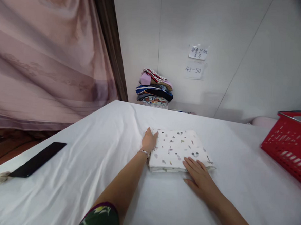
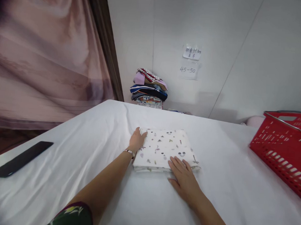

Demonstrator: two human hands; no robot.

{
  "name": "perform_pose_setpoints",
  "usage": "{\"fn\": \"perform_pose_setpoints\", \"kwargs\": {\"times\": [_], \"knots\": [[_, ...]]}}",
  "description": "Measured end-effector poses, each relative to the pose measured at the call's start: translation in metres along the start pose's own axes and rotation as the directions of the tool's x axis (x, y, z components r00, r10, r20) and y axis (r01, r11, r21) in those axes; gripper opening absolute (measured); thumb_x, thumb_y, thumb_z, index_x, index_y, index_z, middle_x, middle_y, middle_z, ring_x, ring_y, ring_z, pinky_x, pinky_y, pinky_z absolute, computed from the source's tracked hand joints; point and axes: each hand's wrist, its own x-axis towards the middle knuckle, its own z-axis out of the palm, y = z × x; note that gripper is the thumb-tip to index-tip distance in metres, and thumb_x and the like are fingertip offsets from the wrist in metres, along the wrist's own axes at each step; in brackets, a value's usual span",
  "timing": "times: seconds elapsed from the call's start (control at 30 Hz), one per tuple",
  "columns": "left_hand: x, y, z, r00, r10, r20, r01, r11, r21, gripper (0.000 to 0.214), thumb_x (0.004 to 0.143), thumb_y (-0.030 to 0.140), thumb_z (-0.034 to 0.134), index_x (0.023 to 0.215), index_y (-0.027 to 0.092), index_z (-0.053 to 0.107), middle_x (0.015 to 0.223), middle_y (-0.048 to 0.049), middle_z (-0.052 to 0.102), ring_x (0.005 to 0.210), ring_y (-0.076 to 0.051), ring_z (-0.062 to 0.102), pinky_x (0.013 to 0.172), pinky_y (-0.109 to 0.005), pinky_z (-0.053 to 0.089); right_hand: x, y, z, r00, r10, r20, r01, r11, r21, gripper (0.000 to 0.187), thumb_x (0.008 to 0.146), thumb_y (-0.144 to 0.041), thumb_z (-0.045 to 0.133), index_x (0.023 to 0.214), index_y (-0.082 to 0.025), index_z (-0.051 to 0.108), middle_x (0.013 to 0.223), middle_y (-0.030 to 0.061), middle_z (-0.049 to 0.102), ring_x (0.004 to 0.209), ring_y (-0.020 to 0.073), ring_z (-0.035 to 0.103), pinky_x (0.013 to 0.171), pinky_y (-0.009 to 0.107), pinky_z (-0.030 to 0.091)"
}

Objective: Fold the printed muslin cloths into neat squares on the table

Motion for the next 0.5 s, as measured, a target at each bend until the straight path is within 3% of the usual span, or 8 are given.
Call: {"fn": "perform_pose_setpoints", "kwargs": {"times": [0.1,0.17,0.23,0.3,0.37,0.5], "knots": [[-0.001,0.003,-0.005,0.999,0.03,-0.021,-0.029,0.999,0.046,0.059,0.088,0.042,0.043,0.137,0.011,0.03,0.135,-0.0195,0.044,0.117,-0.029,0.05,0.091,-0.036,0.043,0.001,0.0,0.0,1.0,0.001,-0.002,-0.001,1.0,0.011,0.06,0.092,-0.034,0.041,0.145,-0.03,0.016,0.148,0.0018,0.027,0.136,0.0206,0.023,0.11,0.047,0.022],[-0.007,0.006,-0.008,0.988,0.14,-0.069,-0.13,0.984,0.124,0.059,0.088,0.04,0.045,0.136,0.009,0.032,0.14,-0.0202,0.037,0.124,-0.03,0.043,0.096,-0.039,0.04,0.001,0.0,0.0,1.0,0.002,-0.009,-0.002,1.0,0.019,0.06,0.091,-0.033,0.041,0.145,-0.03,0.016,0.148,0.002,0.027,0.136,0.0208,0.023,0.11,0.047,0.022],[-0.018,0.008,-0.008,0.945,0.316,-0.089,-0.293,0.934,0.207,0.059,0.087,0.041,0.047,0.135,0.009,0.035,0.144,-0.0191,0.031,0.13,-0.03,0.034,0.101,-0.041,0.035,0.001,0.0,0.0,1.0,0.004,-0.006,-0.004,1.0,0.026,0.06,0.091,-0.033,0.041,0.145,-0.03,0.016,0.148,0.0021,0.026,0.136,0.0207,0.023,0.11,0.047,0.022],[-0.031,0.007,-0.004,0.876,0.48,-0.045,-0.453,0.851,0.265,0.058,0.087,0.046,0.047,0.133,0.012,0.039,0.146,-0.0165,0.03,0.134,-0.029,0.028,0.106,-0.043,0.029,0.0,-0.001,-0.001,1.0,0.004,0.005,-0.004,1.0,0.029,0.06,0.091,-0.033,0.041,0.145,-0.029,0.016,0.149,0.0023,0.025,0.136,0.0205,0.022,0.111,0.047,0.021],[-0.044,0.003,0.001,0.819,0.572,0.043,-0.557,0.776,0.294,0.057,0.087,0.05,0.044,0.131,0.015,0.043,0.145,-0.0139,0.032,0.135,-0.028,0.026,0.109,-0.047,0.024,0.0,-0.001,-0.002,1.0,0.004,0.013,-0.004,0.999,0.033,0.06,0.092,-0.033,0.041,0.146,-0.029,0.015,0.149,0.003,0.024,0.137,0.0208,0.021,0.111,0.047,0.02],[-0.056,-0.007,0.012,0.812,0.567,0.138,-0.579,0.757,0.301,0.056,0.087,0.054,0.041,0.129,0.017,0.048,0.142,-0.0129,0.038,0.134,-0.029,0.027,0.111,-0.05,0.017,0.001,-0.002,-0.004,1.0,0.009,0.022,-0.01,0.999,0.042,0.059,0.092,-0.033,0.039,0.146,-0.027,0.016,0.149,0.0035,0.025,0.137,0.0213,0.02,0.111,0.047,0.019]]}}
